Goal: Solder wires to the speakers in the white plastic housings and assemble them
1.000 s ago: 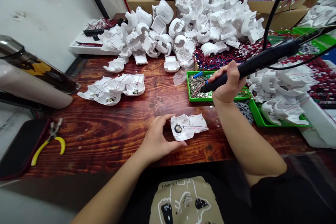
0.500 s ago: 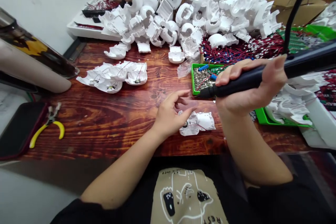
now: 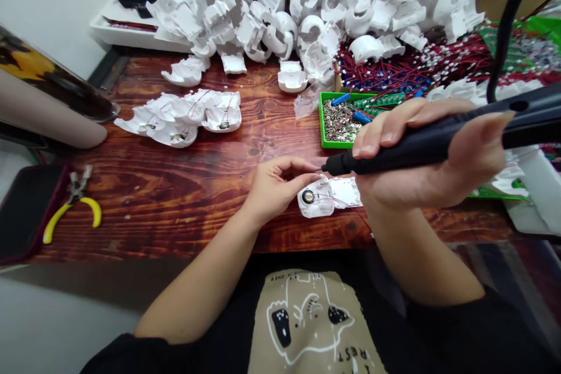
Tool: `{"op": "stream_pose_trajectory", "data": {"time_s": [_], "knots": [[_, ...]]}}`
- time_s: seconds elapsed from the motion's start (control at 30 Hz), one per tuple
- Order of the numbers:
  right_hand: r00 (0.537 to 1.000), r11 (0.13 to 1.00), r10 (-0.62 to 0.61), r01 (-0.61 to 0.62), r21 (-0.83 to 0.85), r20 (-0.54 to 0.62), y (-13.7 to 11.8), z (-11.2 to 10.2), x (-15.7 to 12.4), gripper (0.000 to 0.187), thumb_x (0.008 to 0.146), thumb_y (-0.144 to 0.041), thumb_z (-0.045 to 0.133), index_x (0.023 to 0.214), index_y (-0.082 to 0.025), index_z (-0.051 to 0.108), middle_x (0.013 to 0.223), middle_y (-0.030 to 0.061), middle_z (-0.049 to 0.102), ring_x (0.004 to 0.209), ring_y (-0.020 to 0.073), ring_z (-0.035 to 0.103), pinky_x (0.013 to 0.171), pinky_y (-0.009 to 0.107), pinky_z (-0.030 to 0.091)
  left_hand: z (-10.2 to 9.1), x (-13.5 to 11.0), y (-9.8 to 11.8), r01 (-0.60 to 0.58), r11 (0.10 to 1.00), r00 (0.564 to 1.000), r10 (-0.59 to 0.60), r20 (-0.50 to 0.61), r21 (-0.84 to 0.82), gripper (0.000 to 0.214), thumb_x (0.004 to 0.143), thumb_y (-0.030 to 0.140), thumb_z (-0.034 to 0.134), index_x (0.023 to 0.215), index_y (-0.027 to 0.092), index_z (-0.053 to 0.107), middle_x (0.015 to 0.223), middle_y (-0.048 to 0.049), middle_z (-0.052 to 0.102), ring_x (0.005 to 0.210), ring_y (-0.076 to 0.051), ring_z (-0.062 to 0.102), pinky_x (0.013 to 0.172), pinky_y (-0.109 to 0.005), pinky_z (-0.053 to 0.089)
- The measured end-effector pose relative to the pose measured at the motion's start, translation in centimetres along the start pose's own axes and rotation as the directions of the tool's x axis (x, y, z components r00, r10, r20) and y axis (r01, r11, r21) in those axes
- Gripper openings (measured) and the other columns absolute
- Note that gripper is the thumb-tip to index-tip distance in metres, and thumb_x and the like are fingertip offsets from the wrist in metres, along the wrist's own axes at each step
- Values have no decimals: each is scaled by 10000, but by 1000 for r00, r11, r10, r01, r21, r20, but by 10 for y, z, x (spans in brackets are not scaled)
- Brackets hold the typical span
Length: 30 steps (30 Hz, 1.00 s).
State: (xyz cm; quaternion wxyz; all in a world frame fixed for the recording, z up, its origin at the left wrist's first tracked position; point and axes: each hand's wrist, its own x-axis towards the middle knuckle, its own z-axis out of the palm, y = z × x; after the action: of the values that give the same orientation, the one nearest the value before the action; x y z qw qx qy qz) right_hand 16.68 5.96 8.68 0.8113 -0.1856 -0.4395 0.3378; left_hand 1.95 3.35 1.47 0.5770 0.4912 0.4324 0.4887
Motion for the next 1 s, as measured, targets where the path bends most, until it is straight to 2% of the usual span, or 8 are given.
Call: {"op": "stream_pose_trajectory", "data": {"time_s": [0.1,0.27,0.4,0.63,0.83,1.0], "knots": [[999,1000,-31,31,0,-5,-3,-4,-1,285,876,-451,612,700,-229,573,558,-43,477,404,102,534,328,253,403,2,-1,-3,-41,999,998,41,-45,4,222,675,251,908,850,180,790,812,-37,784,720,-152,733,715,-268,630],[997,998,-64,65,-16,49,-1,-7,-6,274,884,-442,639,734,-228,558,594,-44,473,431,95,555,368,248,443,5,-2,-2,-155,985,982,162,-92,81,401,665,215,908,1050,213,796,794,-13,770,712,-123,713,686,-210,601],[997,996,-75,76,-54,24,-1,-2,-11,294,903,-461,609,741,-225,543,598,-46,456,442,80,549,386,228,435,6,-3,0,-193,979,974,198,-105,63,363,688,172,888,1037,219,799,793,-1,780,713,-121,729,695,-202,608],[1000,997,25,-25,-69,3,-5,-3,-16,306,910,-501,582,766,-231,576,614,-32,469,482,104,589,434,257,474,4,-4,-3,-207,973,964,221,-145,106,352,687,232,908,1018,206,794,798,-12,780,714,-131,732,690,-214,614],[1000,1000,-19,19,-24,18,0,-4,-14,297,910,-491,596,767,-230,590,614,-40,461,484,89,599,447,240,490,3,-3,-3,-228,965,959,246,-142,126,335,695,196,904,1012,199,796,809,-16,779,731,-125,735,706,-206,616],[995,996,-88,86,36,56,5,-3,-12,287,937,-457,561,766,-235,620,609,-55,466,423,56,549,395,210,474,3,-3,-2,-266,953,949,285,-132,143,320,681,158,904,981,212,807,776,-1,777,696,-113,728,667,-177,609]]}}
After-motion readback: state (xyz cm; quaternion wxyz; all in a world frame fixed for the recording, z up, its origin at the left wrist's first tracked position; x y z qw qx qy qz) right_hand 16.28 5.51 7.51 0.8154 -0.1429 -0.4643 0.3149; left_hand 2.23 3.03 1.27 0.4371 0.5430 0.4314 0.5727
